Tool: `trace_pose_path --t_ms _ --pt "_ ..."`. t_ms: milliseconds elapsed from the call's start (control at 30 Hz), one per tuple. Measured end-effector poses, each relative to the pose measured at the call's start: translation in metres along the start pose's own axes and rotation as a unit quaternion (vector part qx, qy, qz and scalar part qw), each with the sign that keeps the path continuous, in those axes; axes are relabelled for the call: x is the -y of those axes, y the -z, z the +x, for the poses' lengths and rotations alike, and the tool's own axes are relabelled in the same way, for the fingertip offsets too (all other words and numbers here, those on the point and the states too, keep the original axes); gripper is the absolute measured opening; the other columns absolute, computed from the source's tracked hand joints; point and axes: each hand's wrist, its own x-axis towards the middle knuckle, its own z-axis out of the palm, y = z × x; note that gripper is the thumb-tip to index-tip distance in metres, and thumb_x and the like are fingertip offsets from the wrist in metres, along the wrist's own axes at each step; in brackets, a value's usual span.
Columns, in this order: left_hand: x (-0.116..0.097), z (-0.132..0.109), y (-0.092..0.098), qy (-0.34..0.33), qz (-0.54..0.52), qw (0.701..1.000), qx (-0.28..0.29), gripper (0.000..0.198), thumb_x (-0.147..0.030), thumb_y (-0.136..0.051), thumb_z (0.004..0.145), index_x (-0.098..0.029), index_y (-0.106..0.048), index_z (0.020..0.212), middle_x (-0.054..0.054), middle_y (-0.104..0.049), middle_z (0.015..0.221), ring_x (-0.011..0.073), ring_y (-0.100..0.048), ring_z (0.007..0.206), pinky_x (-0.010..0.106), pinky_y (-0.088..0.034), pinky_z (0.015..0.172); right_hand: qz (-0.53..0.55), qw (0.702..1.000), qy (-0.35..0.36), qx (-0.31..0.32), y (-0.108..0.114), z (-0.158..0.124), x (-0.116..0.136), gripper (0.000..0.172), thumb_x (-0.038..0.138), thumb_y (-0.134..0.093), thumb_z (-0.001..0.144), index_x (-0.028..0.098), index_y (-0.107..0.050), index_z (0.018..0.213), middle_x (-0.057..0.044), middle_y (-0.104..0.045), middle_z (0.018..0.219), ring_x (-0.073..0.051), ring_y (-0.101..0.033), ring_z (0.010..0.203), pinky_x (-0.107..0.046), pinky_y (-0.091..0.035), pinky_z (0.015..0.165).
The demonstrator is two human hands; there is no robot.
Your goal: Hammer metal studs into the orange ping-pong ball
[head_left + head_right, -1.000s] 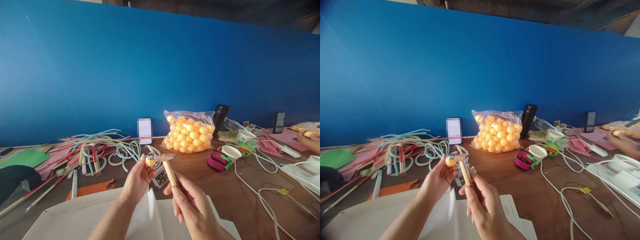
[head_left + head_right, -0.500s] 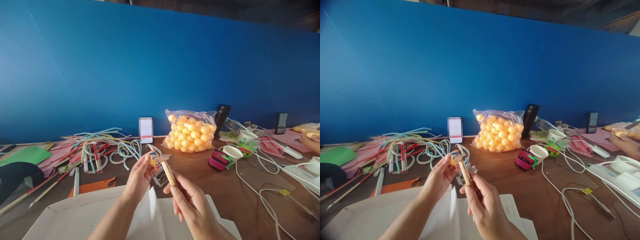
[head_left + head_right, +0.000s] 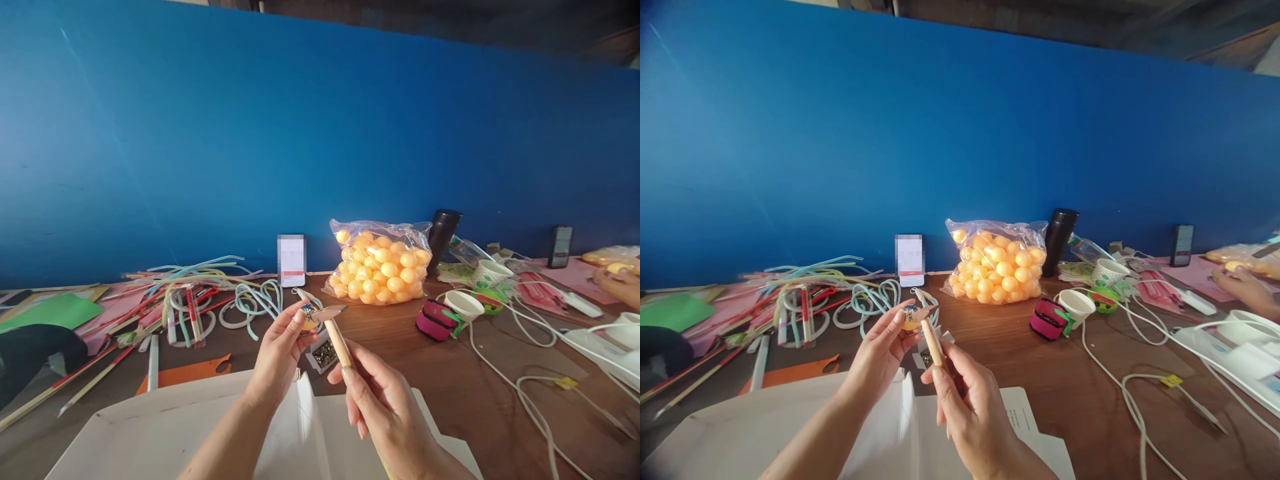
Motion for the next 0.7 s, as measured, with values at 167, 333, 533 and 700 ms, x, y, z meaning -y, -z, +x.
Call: trace_pose_path --t_ms 167,333,533,700 --pt "-0.0007 0.0001 -0.0011 -0.005 0.006 1.0 -0.014 0.041 -0.033 -0.071 0.076 -0.017 -0.067 0.113 0.008 -0.07 0.096 0.0128 -0.063 0.077 0.025 -0.053 0.071 0.007 1.0 0.003 -0.002 -0.0007 0.0007 -0.0001 0.044 0.049 -0.047 0.093 0.019 -0.056 0.125 -0.008 -0.066 0.088 -0.008 -0.047 0.043 -0.02 -0.035 0.036" --pt "-0.0009 0.0 -0.0011 -0.003 0.015 1.0 -0.027 0.042 -0.033 -0.073 0.074 -0.018 -0.067 0.113 0.007 -0.07 0.093 0.013 -0.064 0.076 0.025 -0.052 0.072 0.01 1.0 0.004 -0.01 -0.0014 0.0007 0.0017 0.043 0.05 -0.048 0.093 0.02 -0.057 0.123 -0.007 -0.066 0.088 -0.008 -0.046 0.043 -0.02 -0.036 0.036" --pt "-0.0006 -0.002 -0.0014 -0.004 0.028 0.999 -0.025 0.04 -0.033 -0.071 0.076 -0.018 -0.066 0.113 0.007 -0.069 0.094 0.013 -0.063 0.08 0.024 -0.051 0.073 0.008 1.0 0.004 -0.007 -0.0011 0.0018 0.0006 0.044 0.048 -0.047 0.094 0.02 -0.055 0.126 -0.008 -0.066 0.088 -0.007 -0.046 0.043 -0.019 -0.035 0.036" --pt "-0.0002 -0.002 -0.001 -0.004 0.033 0.999 -0.019 0.04 -0.034 -0.07 0.077 -0.018 -0.066 0.114 0.007 -0.068 0.098 0.013 -0.062 0.081 0.025 -0.051 0.074 0.002 1.0 -0.001 -0.004 -0.0016 0.0013 -0.0004 0.042 0.047 -0.047 0.094 0.02 -0.056 0.125 -0.007 -0.066 0.088 -0.007 -0.046 0.042 -0.019 -0.034 0.036"
